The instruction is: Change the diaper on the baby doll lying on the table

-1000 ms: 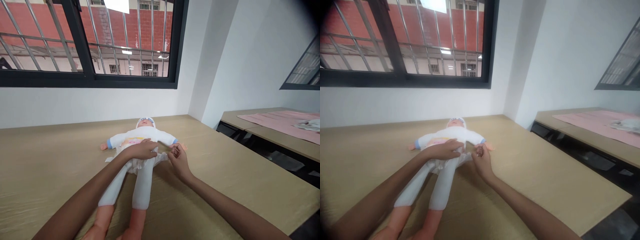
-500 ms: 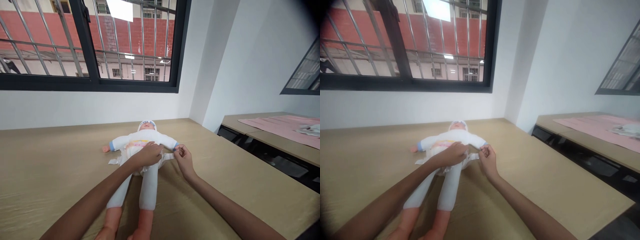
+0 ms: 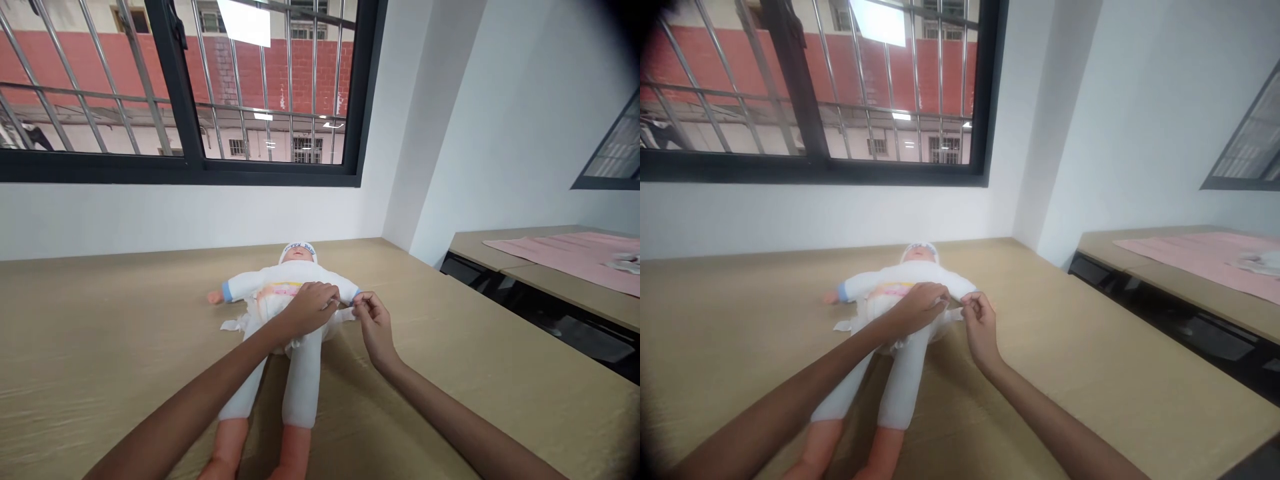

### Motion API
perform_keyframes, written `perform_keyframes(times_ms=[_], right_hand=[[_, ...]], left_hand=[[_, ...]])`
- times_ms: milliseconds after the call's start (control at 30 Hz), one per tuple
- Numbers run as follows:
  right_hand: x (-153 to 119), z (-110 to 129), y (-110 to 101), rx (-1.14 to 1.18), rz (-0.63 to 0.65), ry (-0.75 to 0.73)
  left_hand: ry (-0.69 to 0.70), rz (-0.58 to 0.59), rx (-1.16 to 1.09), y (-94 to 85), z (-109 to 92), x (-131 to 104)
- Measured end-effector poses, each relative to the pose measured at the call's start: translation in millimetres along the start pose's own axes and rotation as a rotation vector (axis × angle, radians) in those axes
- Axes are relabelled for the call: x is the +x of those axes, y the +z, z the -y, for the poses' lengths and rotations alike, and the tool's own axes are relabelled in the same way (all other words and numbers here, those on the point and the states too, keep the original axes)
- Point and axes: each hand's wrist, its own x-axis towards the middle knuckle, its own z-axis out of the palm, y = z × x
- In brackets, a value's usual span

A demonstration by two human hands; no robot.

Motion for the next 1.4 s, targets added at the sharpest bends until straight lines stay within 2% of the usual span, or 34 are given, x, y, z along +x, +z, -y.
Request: perform_keyframes(times_ms=[167, 367, 600, 767, 1133, 1400], right_hand=[[-3.6, 4.2, 1.1, 0.033, 0.027, 0.03], [-8.0, 9.0, 5.9, 0.065, 0.04, 0.017], [-4.5, 2.6, 5.7, 0.06, -0.032, 0.01], [-7.4, -0.4, 5.9, 0.063, -0.022, 0.038], [-10.2, -6.3, 5.6, 0.054, 0.0, 0.064], [-10.8, -3.7, 7.0, 0.038, 0.015, 0.006]], left_hand=[[0.068, 0.01, -0.077, 3.9, 5.6, -1.4], [0.095, 0.077, -0.139, -1.3, 6.8, 1.0], [-0.013, 0.067, -0.366, -4.3, 9.2, 2.6], [-0.067, 0.036, -0.395, -4.5, 8.1, 3.7], [-0.043, 0.073, -0.458, 1.4, 11.4, 3.1], [-0.054, 0.076, -0.516, -5.9, 7.2, 3.0]])
